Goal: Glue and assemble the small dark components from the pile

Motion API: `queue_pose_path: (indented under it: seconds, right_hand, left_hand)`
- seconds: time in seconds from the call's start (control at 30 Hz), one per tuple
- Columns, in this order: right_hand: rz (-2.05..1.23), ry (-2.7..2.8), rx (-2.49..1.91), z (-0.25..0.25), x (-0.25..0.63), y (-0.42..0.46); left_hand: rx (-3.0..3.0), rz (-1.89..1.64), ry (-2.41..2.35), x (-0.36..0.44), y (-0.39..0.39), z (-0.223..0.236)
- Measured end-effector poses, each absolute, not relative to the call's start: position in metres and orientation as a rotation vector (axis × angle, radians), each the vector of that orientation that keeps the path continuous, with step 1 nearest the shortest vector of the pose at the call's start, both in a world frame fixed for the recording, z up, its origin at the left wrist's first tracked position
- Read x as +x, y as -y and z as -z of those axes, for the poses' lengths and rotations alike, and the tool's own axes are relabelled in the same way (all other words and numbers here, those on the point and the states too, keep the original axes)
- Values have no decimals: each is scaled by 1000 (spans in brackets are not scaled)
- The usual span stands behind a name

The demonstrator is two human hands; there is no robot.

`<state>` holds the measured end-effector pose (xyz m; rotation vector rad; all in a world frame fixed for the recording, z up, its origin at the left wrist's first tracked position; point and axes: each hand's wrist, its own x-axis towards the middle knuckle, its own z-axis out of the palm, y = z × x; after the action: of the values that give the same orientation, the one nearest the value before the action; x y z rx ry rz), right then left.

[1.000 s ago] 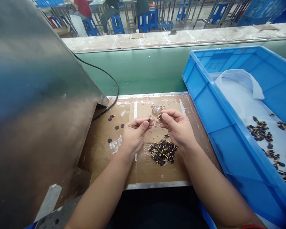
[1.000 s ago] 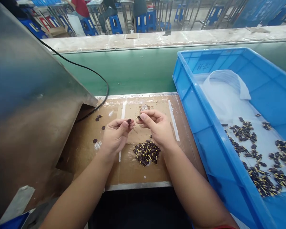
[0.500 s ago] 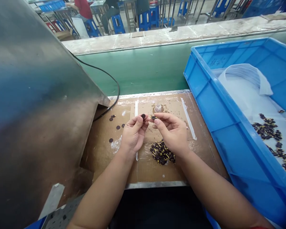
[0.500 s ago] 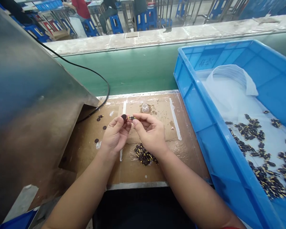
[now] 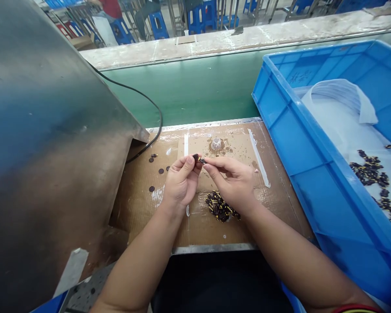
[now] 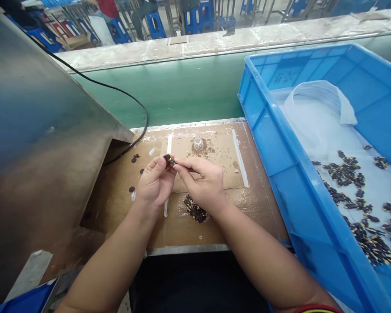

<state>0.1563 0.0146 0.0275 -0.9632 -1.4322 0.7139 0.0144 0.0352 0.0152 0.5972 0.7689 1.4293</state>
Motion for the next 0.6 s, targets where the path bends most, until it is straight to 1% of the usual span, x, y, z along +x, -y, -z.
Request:
queue_pose_path:
  seconds: [0.6]
  right_hand:
    - [-710, 1465, -970, -30, 159, -16]
  left_hand:
    - [677, -1417, -765, 15, -34, -15]
